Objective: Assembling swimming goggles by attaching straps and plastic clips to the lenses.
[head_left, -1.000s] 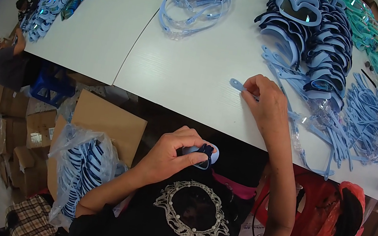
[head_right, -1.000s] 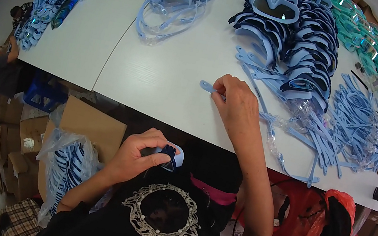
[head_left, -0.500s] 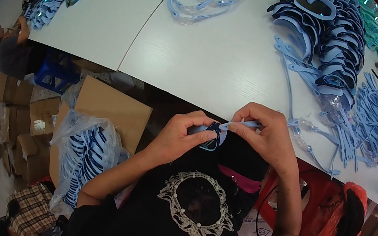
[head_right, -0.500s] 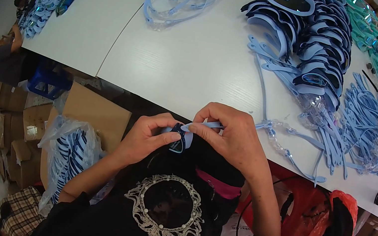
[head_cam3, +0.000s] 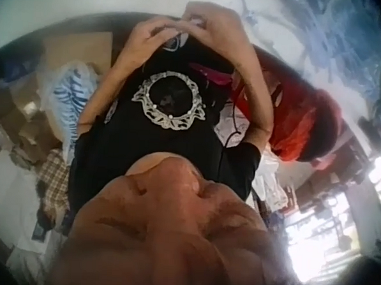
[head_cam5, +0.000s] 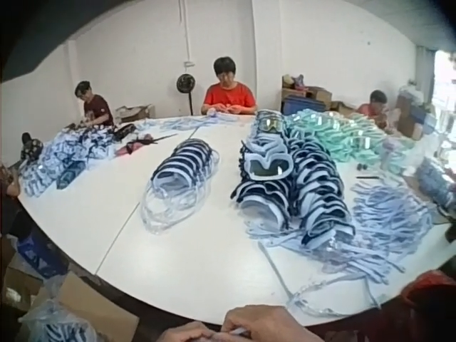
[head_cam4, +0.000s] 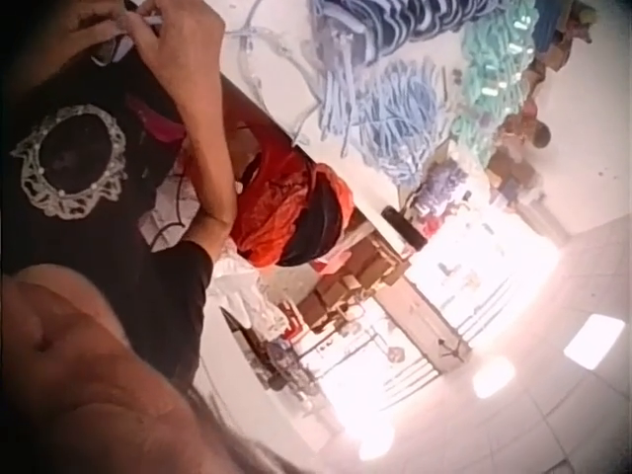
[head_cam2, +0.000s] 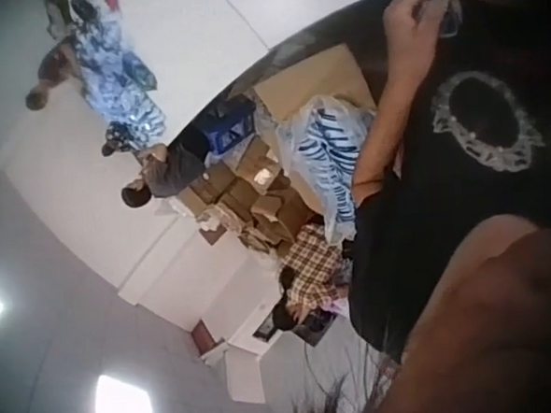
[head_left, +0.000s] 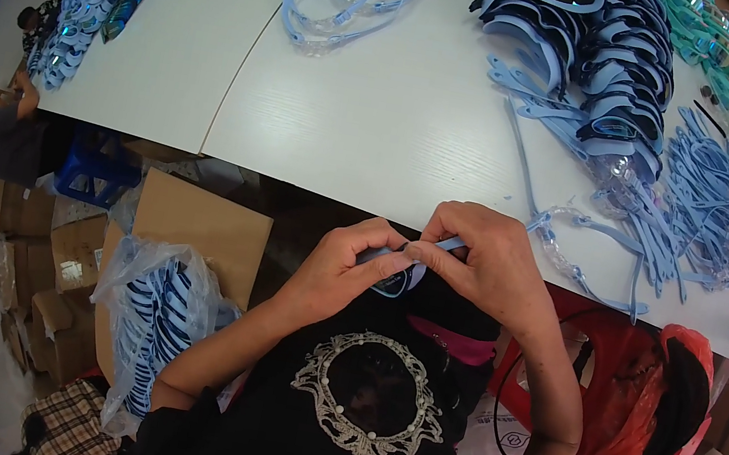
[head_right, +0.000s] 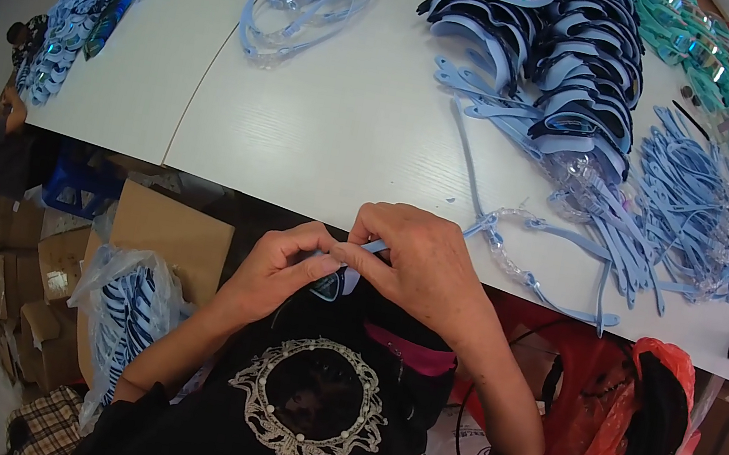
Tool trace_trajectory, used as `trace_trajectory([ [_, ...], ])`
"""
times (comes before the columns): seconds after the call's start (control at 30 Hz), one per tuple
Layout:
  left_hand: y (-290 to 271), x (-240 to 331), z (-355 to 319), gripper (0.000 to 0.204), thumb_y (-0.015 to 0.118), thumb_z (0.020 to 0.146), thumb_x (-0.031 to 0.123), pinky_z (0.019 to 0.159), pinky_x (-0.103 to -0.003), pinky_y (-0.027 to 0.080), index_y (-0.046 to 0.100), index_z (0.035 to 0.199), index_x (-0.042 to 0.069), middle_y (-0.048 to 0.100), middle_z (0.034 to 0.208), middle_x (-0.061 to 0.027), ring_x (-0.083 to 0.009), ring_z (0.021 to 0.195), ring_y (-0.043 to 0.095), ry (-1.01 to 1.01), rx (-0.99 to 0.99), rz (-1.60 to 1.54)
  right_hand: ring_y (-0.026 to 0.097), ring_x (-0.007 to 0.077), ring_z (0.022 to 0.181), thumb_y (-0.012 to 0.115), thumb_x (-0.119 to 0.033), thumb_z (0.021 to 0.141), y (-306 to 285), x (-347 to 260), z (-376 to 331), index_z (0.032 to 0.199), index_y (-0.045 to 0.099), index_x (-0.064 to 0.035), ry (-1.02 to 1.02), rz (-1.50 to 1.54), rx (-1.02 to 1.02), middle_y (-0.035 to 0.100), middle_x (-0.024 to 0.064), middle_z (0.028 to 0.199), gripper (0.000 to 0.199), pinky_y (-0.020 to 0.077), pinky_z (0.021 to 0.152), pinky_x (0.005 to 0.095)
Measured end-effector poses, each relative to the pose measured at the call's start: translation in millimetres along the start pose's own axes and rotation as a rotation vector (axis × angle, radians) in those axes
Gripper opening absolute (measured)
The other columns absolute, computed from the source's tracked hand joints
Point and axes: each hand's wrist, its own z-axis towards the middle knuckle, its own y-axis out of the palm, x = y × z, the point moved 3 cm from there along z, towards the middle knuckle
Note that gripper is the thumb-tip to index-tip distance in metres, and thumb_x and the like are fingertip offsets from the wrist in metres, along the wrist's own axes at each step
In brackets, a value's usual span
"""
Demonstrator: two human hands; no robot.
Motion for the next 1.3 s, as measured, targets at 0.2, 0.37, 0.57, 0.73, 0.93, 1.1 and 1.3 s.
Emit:
trace_trajectory([
  [0.2, 15, 1, 0, 0.015, 0.072, 0.098, 0.012, 0.083, -0.034, 0.045, 0.067, 0.100, -0.003, 0.060, 0.091, -0.0070, -0.0211, 0.091, 0.055, 0.223, 0.146, 0.100, 0.061, 0.0257, 0.053, 0.077, -0.022, 0.090, 34, 4, 2, 0.065, 0.057, -0.0112, -0.260, -0.406, 0.422, 0.060, 0.0054, 0.061, 0.034, 0.0454, 0.049, 0.0387],
  [0.37, 0, 28, 4, 0.017, 0.070, 0.098, 0.016, 0.080, -0.033, 0.041, 0.068, 0.099, -0.001, 0.057, 0.089, -0.0065, -0.0210, 0.086, 0.050, 0.255, 0.120, 0.261, 0.049, 0.0210, 0.045, 0.075, -0.017, 0.095, 26, 16, 25, 0.062, 0.054, -0.0023, -0.155, -0.199, 0.456, 0.054, 0.0071, 0.054, 0.042, 0.0374, 0.046, 0.0363],
  [0.57, -18, 63, 11, 0.029, 0.059, 0.105, 0.020, 0.099, -0.035, 0.041, 0.065, 0.126, 0.000, 0.061, 0.113, -0.0109, -0.0230, 0.110, 0.054, 0.418, 0.192, 0.236, 0.061, 0.0067, 0.065, 0.077, -0.019, 0.098, -22, 8, 28, 0.090, 0.080, 0.0013, 0.001, 0.688, -0.056, 0.070, 0.0025, 0.069, 0.022, 0.0481, 0.060, 0.0263],
  [0.73, -48, 65, 44, 0.053, 0.046, 0.115, 0.031, 0.121, -0.039, 0.036, 0.041, 0.159, 0.002, 0.049, 0.156, -0.0142, -0.0265, 0.144, 0.047, 0.268, 0.475, -0.091, 0.063, 0.0117, 0.072, 0.081, -0.012, 0.092, -52, -8, 27, 0.097, 0.080, 0.0025, -0.207, 0.548, 0.152, 0.074, 0.0059, 0.081, 0.015, 0.0474, 0.065, 0.0281],
  [0.93, -83, 35, 69, 0.060, 0.040, 0.116, 0.041, 0.108, -0.041, 0.051, 0.035, 0.163, 0.004, 0.056, 0.150, -0.0141, -0.0253, 0.136, 0.057, 0.208, 0.017, -1.029, 0.061, 0.0198, 0.065, 0.084, -0.016, 0.089, -32, -8, 36, 0.100, 0.081, -0.0047, -0.346, 0.256, 0.242, 0.070, 0.0075, 0.077, 0.017, 0.0453, 0.059, 0.0302],
  [1.1, -88, 79, 73, 0.052, 0.046, 0.115, 0.034, 0.119, -0.043, 0.047, 0.040, 0.160, 0.007, 0.044, 0.166, -0.0105, -0.0199, 0.146, 0.049, 0.273, 0.291, -0.835, 0.068, 0.0261, 0.068, 0.079, -0.031, 0.094, -35, 19, 31, 0.099, 0.082, -0.0089, -0.190, -0.148, 0.378, 0.074, 0.0114, 0.082, 0.023, 0.0518, 0.064, 0.0355],
  [1.3, -157, 57, 88, 0.048, 0.055, 0.113, 0.029, 0.119, -0.042, 0.046, 0.048, 0.156, 0.008, 0.054, 0.157, -0.0056, -0.0199, 0.141, 0.053, 0.289, 0.317, -0.785, 0.064, 0.0191, 0.060, 0.077, -0.036, 0.094, -98, 69, 24, 0.095, 0.084, -0.0082, 0.187, 0.166, 0.151, 0.069, 0.0059, 0.067, 0.029, 0.0485, 0.059, 0.0326],
])
